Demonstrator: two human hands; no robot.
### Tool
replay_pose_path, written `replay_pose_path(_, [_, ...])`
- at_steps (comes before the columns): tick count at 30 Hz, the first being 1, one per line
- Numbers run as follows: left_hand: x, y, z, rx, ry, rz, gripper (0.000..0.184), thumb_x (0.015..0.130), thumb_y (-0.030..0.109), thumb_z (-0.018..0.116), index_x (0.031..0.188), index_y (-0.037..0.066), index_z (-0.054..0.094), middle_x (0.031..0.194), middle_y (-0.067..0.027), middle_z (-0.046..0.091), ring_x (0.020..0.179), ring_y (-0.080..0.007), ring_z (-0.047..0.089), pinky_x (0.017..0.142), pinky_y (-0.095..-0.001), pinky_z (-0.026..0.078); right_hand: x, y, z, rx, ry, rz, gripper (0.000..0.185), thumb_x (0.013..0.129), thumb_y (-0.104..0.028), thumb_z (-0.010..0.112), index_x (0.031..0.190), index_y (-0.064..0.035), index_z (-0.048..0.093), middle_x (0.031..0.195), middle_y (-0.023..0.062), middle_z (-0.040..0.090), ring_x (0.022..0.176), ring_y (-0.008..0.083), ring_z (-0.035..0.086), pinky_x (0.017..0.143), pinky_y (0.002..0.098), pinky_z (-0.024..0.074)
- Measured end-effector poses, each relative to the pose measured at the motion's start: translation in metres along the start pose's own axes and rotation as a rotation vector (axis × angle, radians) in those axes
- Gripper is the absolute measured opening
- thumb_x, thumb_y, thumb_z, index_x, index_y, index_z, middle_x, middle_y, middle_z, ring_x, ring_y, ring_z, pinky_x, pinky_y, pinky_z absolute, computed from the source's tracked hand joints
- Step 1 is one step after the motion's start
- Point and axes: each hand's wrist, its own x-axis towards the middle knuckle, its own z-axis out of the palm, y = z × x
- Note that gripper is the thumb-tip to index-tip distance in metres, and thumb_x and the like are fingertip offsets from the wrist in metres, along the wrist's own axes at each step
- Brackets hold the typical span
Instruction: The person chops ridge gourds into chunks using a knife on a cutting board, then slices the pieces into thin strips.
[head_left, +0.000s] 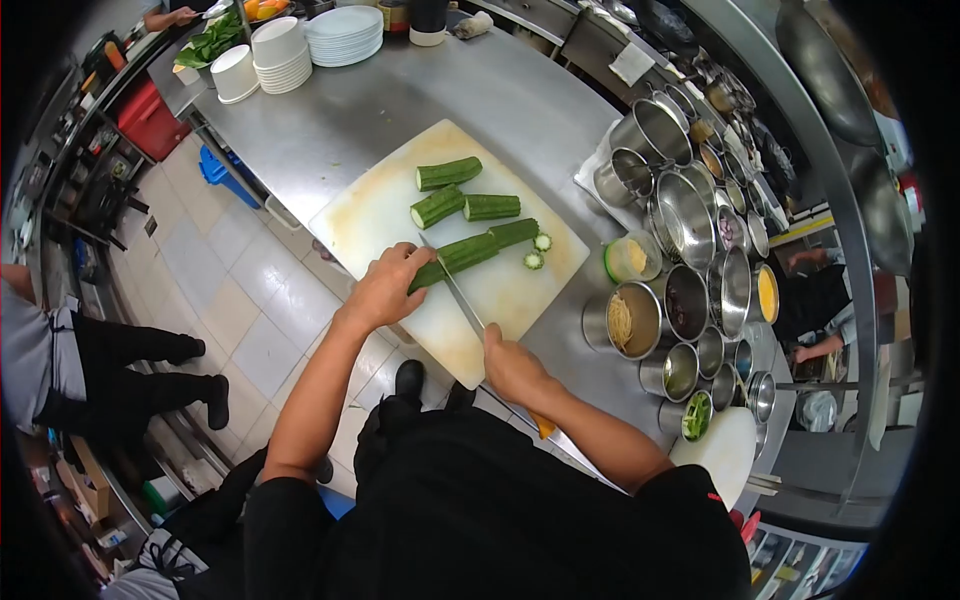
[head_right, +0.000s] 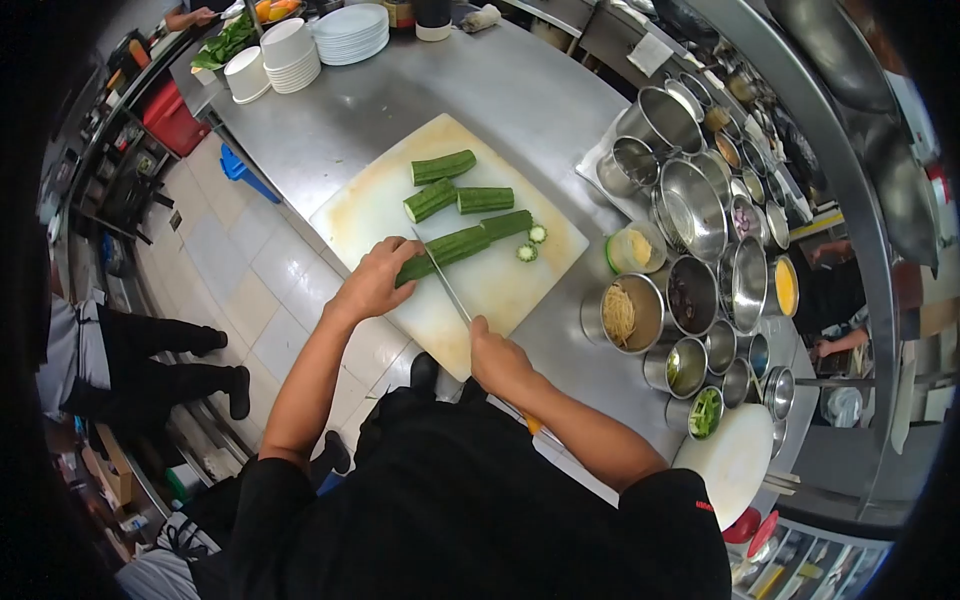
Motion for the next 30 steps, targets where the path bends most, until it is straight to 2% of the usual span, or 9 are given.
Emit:
replay_pose_path(3, [-0.004,0.005,-0.009,0.085,-0.088,-0.07,0.05,0.078,0.005,0.071,0.125,0.006,0.054,0.116,-0.0186,0.059,0.107,-0.0378,0.058,0.094,-0.0414,0.049,-0.002,0.006,0.003,0.035,0.0,0.027,0.018,0.093,-0.006,0.041,0.106,0.0065,0.043,0.09,0.0377,0.064,0.088,0.0504,0.066,0.079,0.0584,0.0504])
replay_pose_path(6, [-0.007,-0.001,-0.028,-0.197,0.031,-0.179,0.059,0.079,0.003,0.075,0.132,0.005,0.048,0.117,-0.0154,0.059,0.109,-0.032,0.061,0.094,-0.0396,0.049,-0.004,0.015,0.0,0.036,0.015,0.019,0.02,0.097,-0.011,0.039,0.108,0.0055,0.042,0.086,0.0359,0.065,0.084,0.0513,0.066,0.078,0.0598,0.0491])
replay_pose_path(8, [-0.018,0.0,-0.043,-0.524,0.459,-0.083,0.066,0.081,0.006,0.076,0.138,0.005,0.042,0.117,-0.0112,0.06,0.108,-0.0242,0.062,0.089,-0.0391,0.051,-0.019,0.01,-0.014,0.063,0.025,0.02,0.021,0.099,-0.014,0.038,0.108,0.0047,0.042,0.083,0.0353,0.064,0.081,0.0519,0.065,0.076,0.0604,0.0486])
replay_pose_path(10, [-0.023,0.004,-0.051,-0.943,0.607,-0.097,0.068,0.082,-0.005,0.074,0.14,0.0,0.039,0.126,-0.0129,0.054,0.108,-0.0192,0.06,0.093,-0.0325,0.05,-0.025,0.011,-0.017,0.09,0.036,0.015,0.022,0.101,-0.017,0.038,0.108,0.004,0.042,0.08,0.0347,0.064,0.078,0.0525,0.064,0.074,0.0609,0.0481])
replay_pose_path(12, [-0.028,-0.008,-0.039,-1.001,0.627,-0.146,0.058,0.083,-0.007,0.073,0.133,0.0,0.043,0.121,-0.0113,0.056,0.108,-0.0176,0.059,0.094,-0.0296,0.049,-0.029,0.014,-0.015,0.105,0.134,-0.027,0.025,0.103,-0.021,0.038,0.106,0.0028,0.043,0.074,0.0333,0.063,0.071,0.0534,0.063,0.07,0.0616,0.0474])
replay_pose_path(16, [-0.044,-0.058,0.006,-0.941,0.523,-0.299,0.045,0.08,-0.003,0.077,0.116,0.002,0.051,0.117,-0.0095,0.058,0.11,-0.0192,0.059,0.093,-0.031,0.049,-0.028,0.015,-0.011,0.144,0.17,-0.097,0.022,0.102,-0.019,0.041,0.104,0.0029,0.042,0.07,0.0319,0.062,0.066,0.0529,0.062,0.065,0.0613,0.0472])
replay_pose_path(19, [-0.056,-0.059,-0.008,-0.253,0.353,-0.098,0.039,0.069,0.011,0.083,0.097,0.007,0.057,0.11,-0.0117,0.06,0.106,-0.0277,0.059,0.093,-0.0359,0.047,-0.034,0.013,-0.015,0.132,0.136,-0.063,0.022,0.102,-0.019,0.041,0.104,0.003,0.042,0.071,0.0318,0.063,0.068,0.0523,0.062,0.066,0.061,0.0473])
replay_pose_path(23, [-0.034,-0.028,-0.031,0.055,0.231,0.028,0.038,0.074,0.017,0.08,0.104,0.004,0.059,0.112,-0.0157,0.06,0.106,-0.0354,0.059,0.091,-0.0423,0.049,-0.036,0.014,-0.021,0.123,0.127,-0.065,0.022,0.102,-0.019,0.041,0.104,0.0031,0.042,0.073,0.0319,0.063,0.069,0.0519,0.063,0.067,0.0605,0.0476])
replay_pose_path(30, [-0.004,-0.008,-0.017,-0.012,0.089,-0.076,0.041,0.081,0.012,0.072,0.119,0.002,0.06,0.117,-0.018,0.059,0.107,-0.0358,0.06,0.092,-0.0404,0.051,-0.041,0.005,-0.021,0.165,0.086,-0.029,0.018,0.098,-0.013,0.042,0.105,0.0039,0.042,0.075,0.0333,0.064,0.073,0.0524,0.064,0.071,0.06,0.0491])
